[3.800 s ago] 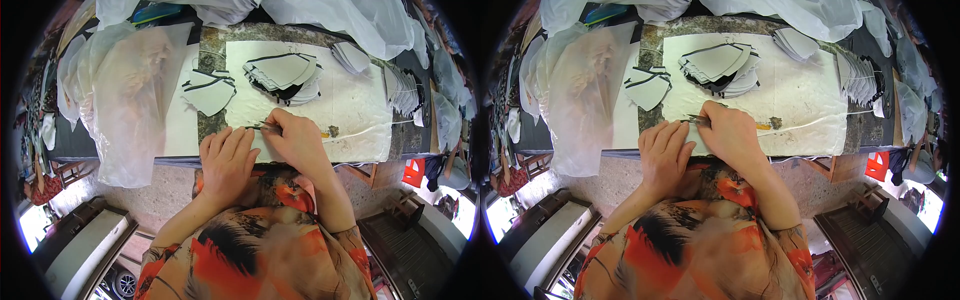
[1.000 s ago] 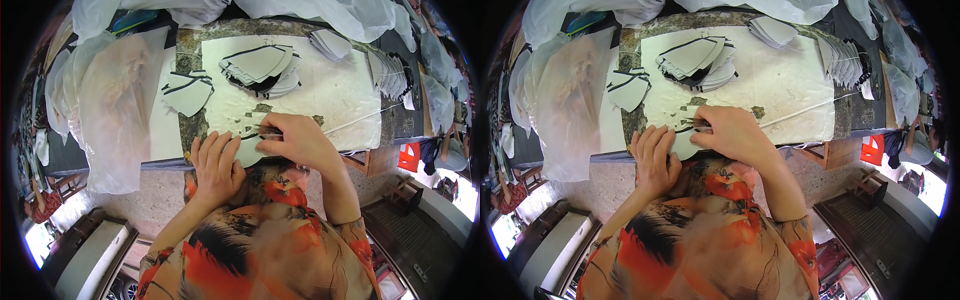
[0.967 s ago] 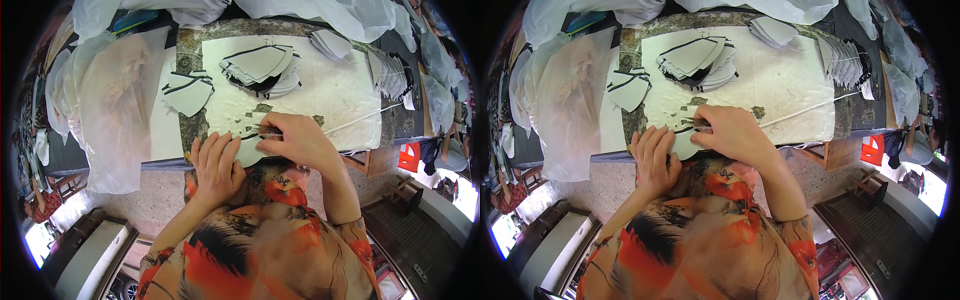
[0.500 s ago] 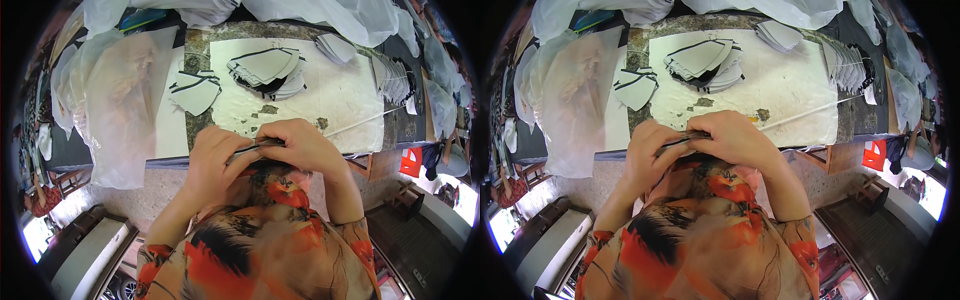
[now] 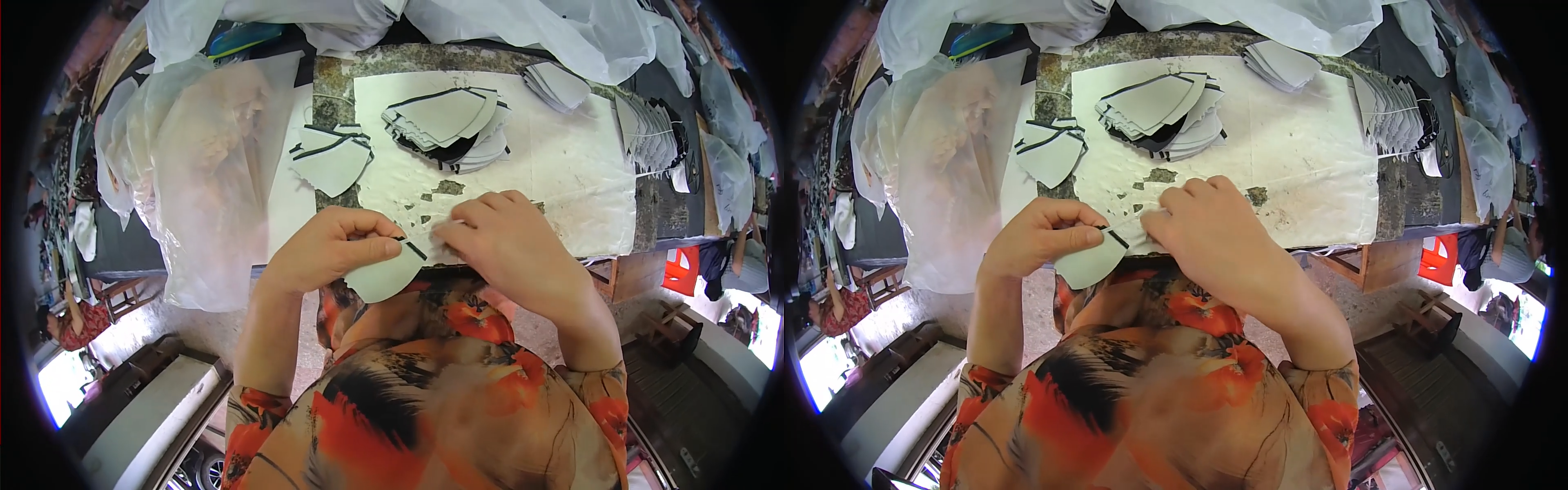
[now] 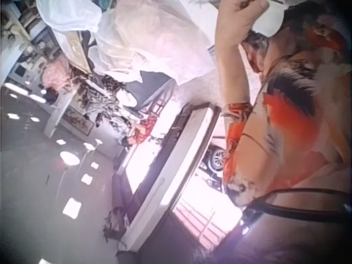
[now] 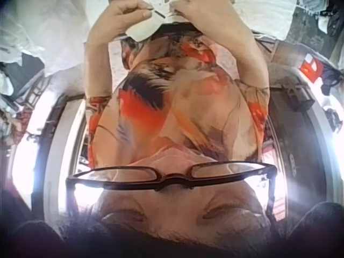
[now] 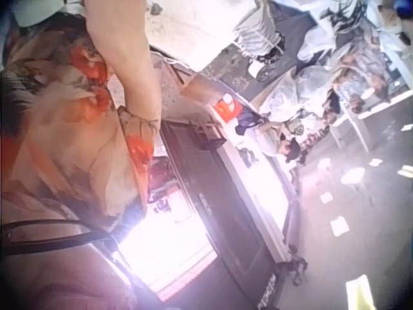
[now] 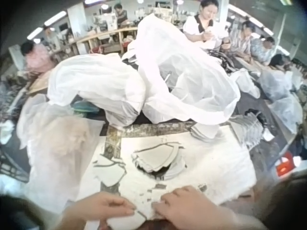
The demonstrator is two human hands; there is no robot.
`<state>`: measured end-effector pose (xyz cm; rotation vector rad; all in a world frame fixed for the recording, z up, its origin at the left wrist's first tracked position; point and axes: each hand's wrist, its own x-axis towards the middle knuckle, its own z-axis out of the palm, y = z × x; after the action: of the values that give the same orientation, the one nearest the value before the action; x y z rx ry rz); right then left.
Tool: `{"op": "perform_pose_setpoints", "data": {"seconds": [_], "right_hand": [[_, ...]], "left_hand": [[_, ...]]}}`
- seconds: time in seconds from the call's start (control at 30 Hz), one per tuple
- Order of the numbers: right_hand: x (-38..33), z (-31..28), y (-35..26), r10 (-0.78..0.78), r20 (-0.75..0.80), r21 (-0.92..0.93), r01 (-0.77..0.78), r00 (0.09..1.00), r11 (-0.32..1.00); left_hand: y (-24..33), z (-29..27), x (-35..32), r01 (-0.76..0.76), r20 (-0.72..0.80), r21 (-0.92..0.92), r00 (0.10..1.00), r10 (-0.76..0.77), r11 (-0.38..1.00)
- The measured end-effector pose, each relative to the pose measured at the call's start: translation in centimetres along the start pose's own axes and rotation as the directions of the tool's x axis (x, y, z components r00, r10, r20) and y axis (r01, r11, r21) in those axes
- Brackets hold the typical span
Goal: Manually attaching and trimming small black straps onto white shoe upper components using a small hand tool.
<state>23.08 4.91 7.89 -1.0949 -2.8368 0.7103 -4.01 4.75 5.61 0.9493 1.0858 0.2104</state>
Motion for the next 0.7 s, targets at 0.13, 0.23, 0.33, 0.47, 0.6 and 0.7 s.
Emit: {"op": "perform_pose_setpoints", "data": {"seconds": [0.13,0.23,0.33,0.47,0.6,0.7], "right_hand": [[1.3,-0.2,-0.3,0.259,0.132,0.053,-0.268,0.957,0.962],[0.9,0.5,0.7,0.191,0.006,0.231,-0.188,0.981,0.955],[0.8,0.0,1.0,0.177,0.014,0.403,-0.167,0.984,0.9],[0.6,-0.4,1.5,0.154,0.111,0.457,-0.188,0.982,0.87],[0.5,-0.1,1.9,0.165,0.046,0.505,-0.166,0.985,0.847],[0.6,0.1,1.9,0.167,0.034,0.507,-0.161,0.985,0.847]], "left_hand": [[-0.8,1.7,0.2,-0.098,-0.093,-0.158,0.992,0.084,0.983],[-1.0,2.9,0.4,-0.171,-0.171,-0.22,0.976,0.135,0.96],[-1.0,3.5,0.8,-0.215,-0.168,-0.254,0.97,0.176,0.943],[-0.7,4.0,0.9,-0.243,-0.207,-0.203,0.957,0.202,0.948],[-0.7,4.2,1.1,-0.288,-0.297,-0.002,0.915,0.274,0.958],[-0.8,4.6,1.4,-0.314,-0.319,0.067,0.893,0.319,0.947]]}}
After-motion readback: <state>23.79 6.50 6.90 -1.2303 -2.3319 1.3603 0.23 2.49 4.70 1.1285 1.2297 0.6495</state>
